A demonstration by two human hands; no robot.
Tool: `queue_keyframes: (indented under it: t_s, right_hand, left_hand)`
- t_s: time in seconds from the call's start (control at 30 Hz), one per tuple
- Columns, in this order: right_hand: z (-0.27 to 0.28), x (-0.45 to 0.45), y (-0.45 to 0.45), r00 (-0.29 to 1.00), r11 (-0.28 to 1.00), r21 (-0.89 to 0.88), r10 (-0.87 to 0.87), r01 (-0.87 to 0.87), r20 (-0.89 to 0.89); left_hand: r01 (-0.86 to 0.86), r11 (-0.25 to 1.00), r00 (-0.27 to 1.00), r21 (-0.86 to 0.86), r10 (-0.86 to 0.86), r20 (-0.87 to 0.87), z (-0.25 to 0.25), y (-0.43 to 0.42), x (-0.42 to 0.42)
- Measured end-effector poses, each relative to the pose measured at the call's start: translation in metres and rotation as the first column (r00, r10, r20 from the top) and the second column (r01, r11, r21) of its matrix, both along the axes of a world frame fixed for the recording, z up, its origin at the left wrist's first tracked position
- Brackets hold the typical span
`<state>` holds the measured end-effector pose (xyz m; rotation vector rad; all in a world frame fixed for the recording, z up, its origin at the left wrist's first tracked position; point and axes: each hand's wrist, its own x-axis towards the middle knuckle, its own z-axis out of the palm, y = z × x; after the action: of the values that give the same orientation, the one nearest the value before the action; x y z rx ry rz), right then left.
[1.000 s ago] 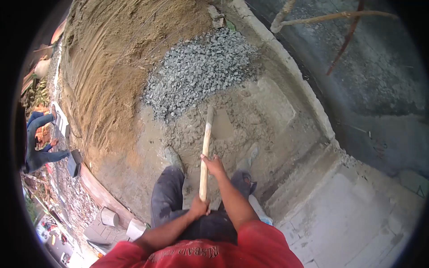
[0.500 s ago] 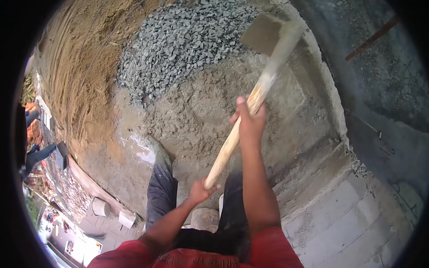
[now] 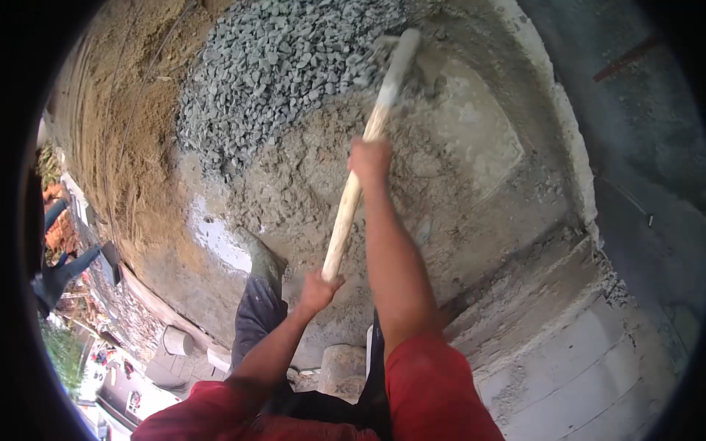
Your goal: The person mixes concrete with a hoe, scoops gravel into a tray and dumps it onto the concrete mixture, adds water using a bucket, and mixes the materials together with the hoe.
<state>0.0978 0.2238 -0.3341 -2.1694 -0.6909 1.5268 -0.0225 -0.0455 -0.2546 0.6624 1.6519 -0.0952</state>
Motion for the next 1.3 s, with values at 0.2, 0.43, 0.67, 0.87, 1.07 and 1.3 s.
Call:
queue_keyframes:
  t_s: [0.2,0.43,0.67,0.87,1.07,1.3]
  right_hand:
    - [0.036,0.0,-0.132,0.98,0.962,-0.255,-0.136,0.095,-0.146]
    - [0.093,0.054,-0.021,0.958,0.945,0.164,-0.273,0.284,-0.089]
    - [-0.064,0.041,0.125,0.902,0.855,0.288,-0.392,0.43,-0.181]
    - [-0.032,0.026,0.079,0.983,0.977,0.141,-0.169,0.158,0.07]
    - [0.005,-0.026,-0.066,0.983,0.979,-0.087,-0.181,0.184,0.042]
    - [0.074,-0.017,0.012,0.818,0.736,0.357,-0.51,0.575,-0.266]
  left_hand:
    - [-0.209,0.952,0.977,-0.224,0.194,-0.088,0.132,-0.088,0.041]
    - [0.111,0.985,0.994,0.134,-0.11,-0.016,-0.008,-0.013,0.033]
    - [0.195,0.943,0.98,0.271,-0.197,-0.02,-0.127,0.163,-0.024]
    - [0.069,0.987,0.996,0.147,-0.06,-0.065,-0.064,0.085,0.008]
    - [0.086,0.996,0.993,-0.032,-0.088,-0.073,0.001,-0.053,-0.027]
    - [0.327,0.904,0.943,0.277,-0.33,-0.035,-0.104,0.076,-0.095]
